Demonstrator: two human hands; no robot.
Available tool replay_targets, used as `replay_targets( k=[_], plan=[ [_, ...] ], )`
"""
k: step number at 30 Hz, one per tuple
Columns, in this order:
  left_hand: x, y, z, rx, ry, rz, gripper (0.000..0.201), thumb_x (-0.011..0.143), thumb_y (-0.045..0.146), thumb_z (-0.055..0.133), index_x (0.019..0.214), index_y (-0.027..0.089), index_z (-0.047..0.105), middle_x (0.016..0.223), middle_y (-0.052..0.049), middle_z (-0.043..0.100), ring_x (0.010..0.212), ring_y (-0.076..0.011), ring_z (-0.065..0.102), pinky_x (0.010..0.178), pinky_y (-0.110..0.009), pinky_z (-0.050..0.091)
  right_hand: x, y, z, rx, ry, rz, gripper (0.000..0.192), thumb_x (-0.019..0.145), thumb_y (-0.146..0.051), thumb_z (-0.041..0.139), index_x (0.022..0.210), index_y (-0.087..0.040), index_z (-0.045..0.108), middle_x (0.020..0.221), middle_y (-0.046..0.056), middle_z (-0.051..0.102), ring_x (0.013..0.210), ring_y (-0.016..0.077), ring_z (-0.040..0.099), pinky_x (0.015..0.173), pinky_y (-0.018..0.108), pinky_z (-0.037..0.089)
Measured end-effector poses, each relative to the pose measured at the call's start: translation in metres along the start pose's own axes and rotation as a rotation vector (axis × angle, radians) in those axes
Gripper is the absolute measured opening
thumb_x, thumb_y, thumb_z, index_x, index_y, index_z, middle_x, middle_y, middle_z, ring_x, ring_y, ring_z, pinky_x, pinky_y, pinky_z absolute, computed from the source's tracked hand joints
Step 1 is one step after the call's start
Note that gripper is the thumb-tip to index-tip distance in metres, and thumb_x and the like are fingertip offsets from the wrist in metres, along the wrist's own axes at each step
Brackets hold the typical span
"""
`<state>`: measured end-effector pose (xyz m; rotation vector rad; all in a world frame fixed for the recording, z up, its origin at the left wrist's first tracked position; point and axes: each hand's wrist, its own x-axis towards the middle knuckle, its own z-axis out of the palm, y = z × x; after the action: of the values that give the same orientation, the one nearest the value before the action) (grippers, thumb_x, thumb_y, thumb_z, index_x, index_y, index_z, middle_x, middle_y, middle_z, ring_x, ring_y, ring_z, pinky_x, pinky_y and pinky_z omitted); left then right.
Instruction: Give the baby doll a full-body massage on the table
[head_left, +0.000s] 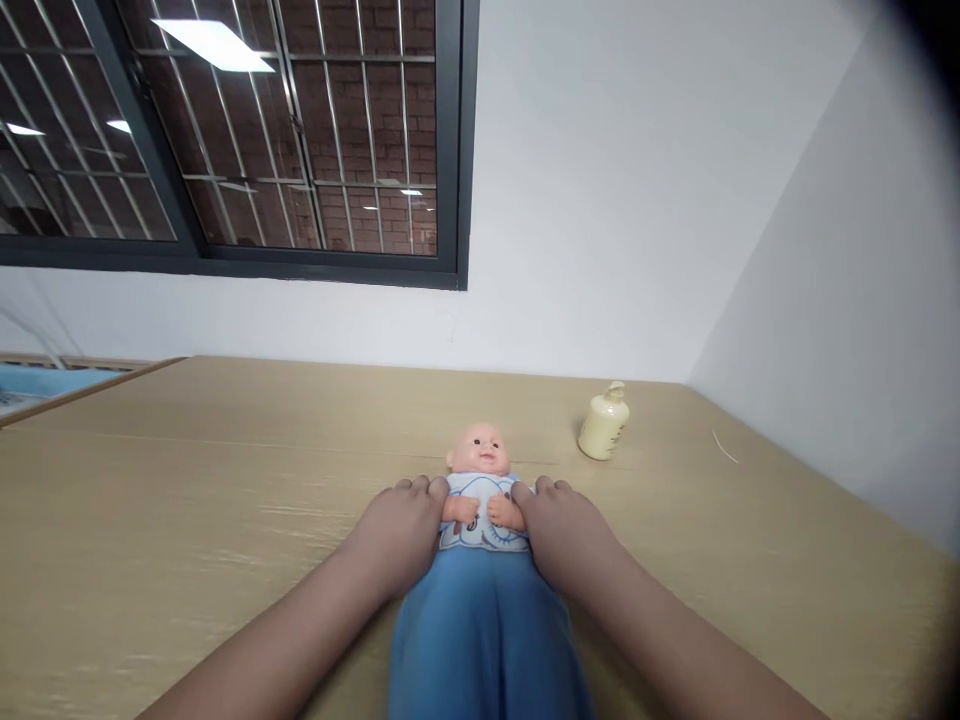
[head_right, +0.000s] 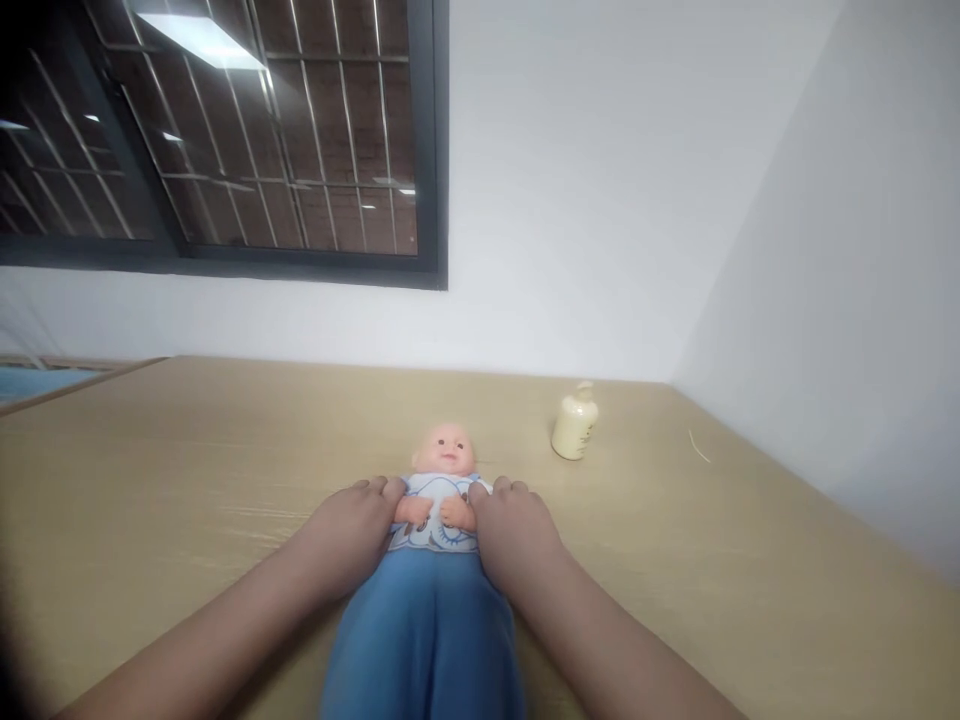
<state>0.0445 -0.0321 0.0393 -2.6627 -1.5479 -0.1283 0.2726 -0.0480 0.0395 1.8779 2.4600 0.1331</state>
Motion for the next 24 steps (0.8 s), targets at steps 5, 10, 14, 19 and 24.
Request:
replay_targets(
  k=[5, 10, 14, 19, 24],
  plan=[
    [0.003, -0.017, 0.010, -0.257, 0.109, -0.076, 0.007, 0.082, 0.024, 0.053, 0.088, 0.021, 0.053, 0.086, -0.006, 0.065, 0.075, -0.0247, 0.061, 0.059, -0.031, 0.036, 0.002, 0.025, 0.018, 0.373, 0.152, 0.045, 0.014, 0.079, -0.020, 0.056, 0.093, -0.021, 0.057, 0.087, 0.007, 0.064, 0.076, 0.0224, 0.058, 0.060, 0.028, 0.031],
    [0.011, -0.052, 0.034, -0.972, 0.231, -0.196, 0.009, 0.074, 0.024, 0.059, 0.082, 0.021, 0.056, 0.079, 0.000, 0.065, 0.076, -0.0217, 0.060, 0.069, -0.030, 0.042, 0.018, 0.063, 0.055, 1.142, 0.292, 0.190, 0.013, 0.074, -0.027, 0.060, 0.085, -0.019, 0.060, 0.086, 0.003, 0.070, 0.082, 0.0232, 0.064, 0.070, 0.030, 0.045],
    [0.020, -0.069, 0.051, -1.330, 0.311, -0.327, 0.024, 0.069, 0.036, 0.068, 0.081, 0.017, 0.059, 0.079, -0.003, 0.066, 0.082, -0.0254, 0.063, 0.074, -0.034, 0.048, 0.033, 0.081, 0.078, 1.732, 0.301, 0.294, 0.029, 0.070, -0.029, 0.071, 0.094, -0.015, 0.065, 0.094, 0.008, 0.074, 0.091, 0.0287, 0.069, 0.080, 0.038, 0.053],
    [0.022, -0.078, 0.057, -1.617, 0.347, -0.396, 0.035, 0.074, 0.041, 0.070, 0.096, 0.016, 0.057, 0.095, -0.007, 0.069, 0.093, -0.0261, 0.067, 0.079, -0.036, 0.054, 0.036, 0.087, 0.080, 2.072, 0.274, 0.313, 0.041, 0.069, -0.023, 0.077, 0.109, -0.015, 0.067, 0.114, 0.012, 0.072, 0.109, 0.0318, 0.067, 0.088, 0.043, 0.058],
    [0.016, -0.090, 0.046, -1.773, 0.329, -0.378, 0.042, 0.074, 0.037, 0.070, 0.108, 0.014, 0.060, 0.109, -0.013, 0.069, 0.101, -0.0268, 0.067, 0.083, -0.037, 0.055, 0.037, 0.089, 0.079, 2.173, 0.310, 0.394, 0.038, 0.073, -0.018, 0.073, 0.111, -0.012, 0.068, 0.122, 0.013, 0.069, 0.116, 0.0326, 0.064, 0.092, 0.042, 0.059]
  ],
)
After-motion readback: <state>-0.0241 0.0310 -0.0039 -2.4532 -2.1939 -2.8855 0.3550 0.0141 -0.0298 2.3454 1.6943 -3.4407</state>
